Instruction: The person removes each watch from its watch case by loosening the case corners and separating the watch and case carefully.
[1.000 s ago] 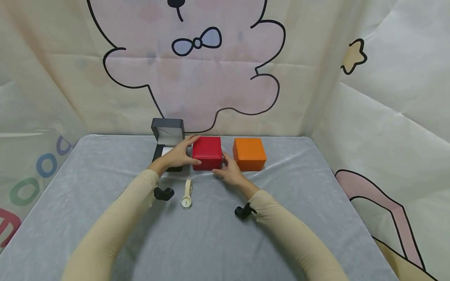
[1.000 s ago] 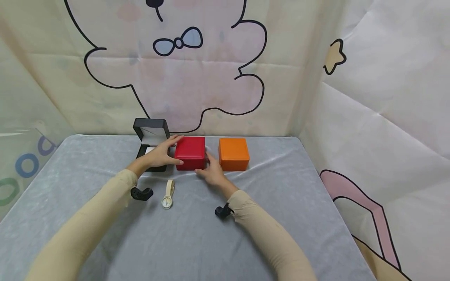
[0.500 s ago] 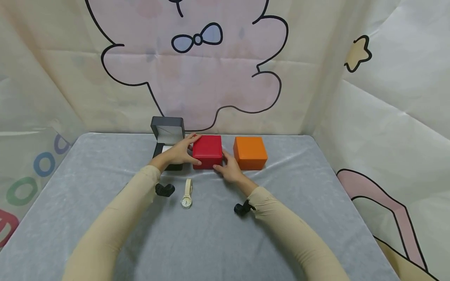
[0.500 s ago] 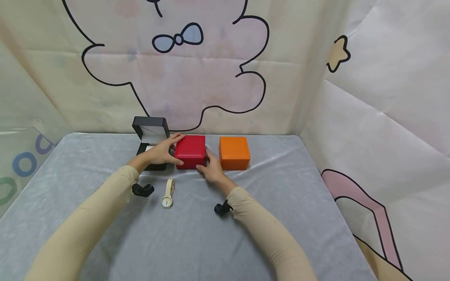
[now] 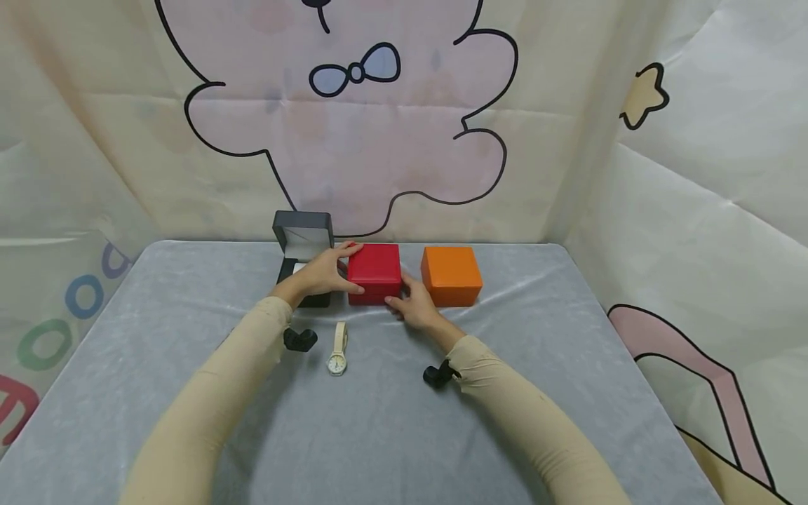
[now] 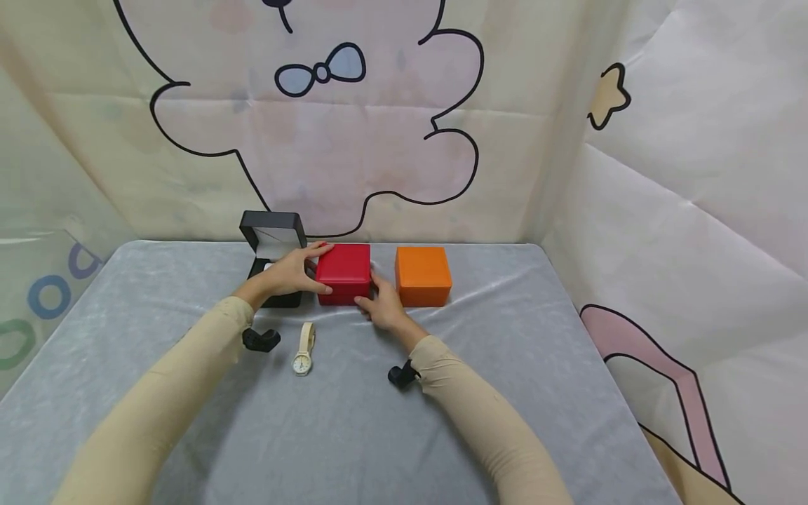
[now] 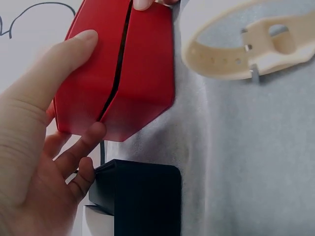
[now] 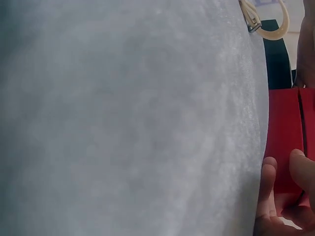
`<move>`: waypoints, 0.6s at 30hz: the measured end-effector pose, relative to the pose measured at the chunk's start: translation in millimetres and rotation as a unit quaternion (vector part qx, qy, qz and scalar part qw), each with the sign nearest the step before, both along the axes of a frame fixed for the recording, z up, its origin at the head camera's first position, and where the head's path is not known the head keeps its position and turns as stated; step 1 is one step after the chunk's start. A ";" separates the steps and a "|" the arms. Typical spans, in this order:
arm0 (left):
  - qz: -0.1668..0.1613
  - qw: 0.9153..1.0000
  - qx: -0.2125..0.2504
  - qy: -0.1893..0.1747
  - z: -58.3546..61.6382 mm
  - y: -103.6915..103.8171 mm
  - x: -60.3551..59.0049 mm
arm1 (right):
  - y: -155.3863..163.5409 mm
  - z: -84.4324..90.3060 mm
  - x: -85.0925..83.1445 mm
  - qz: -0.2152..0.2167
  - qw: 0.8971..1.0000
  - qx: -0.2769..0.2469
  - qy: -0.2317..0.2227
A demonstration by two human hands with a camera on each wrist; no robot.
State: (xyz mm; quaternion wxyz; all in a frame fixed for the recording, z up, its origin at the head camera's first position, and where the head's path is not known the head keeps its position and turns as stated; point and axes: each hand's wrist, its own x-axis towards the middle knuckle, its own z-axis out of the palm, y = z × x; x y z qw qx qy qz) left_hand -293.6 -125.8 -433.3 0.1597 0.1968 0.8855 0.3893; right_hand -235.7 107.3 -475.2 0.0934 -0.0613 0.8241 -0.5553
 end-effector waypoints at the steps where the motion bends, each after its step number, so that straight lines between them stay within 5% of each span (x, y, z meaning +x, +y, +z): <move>1: 0.002 1.000 0.004 -0.002 0.3 -0.3 -0.4 | -0.4 0.5 0.3 0.001 1.000 0.002 0.001; 18: 0.024 0.999 0.014 -0.019 3.5 -2.3 -1.9 | 1.7 6.8 -0.7 0.014 0.999 0.022 -0.022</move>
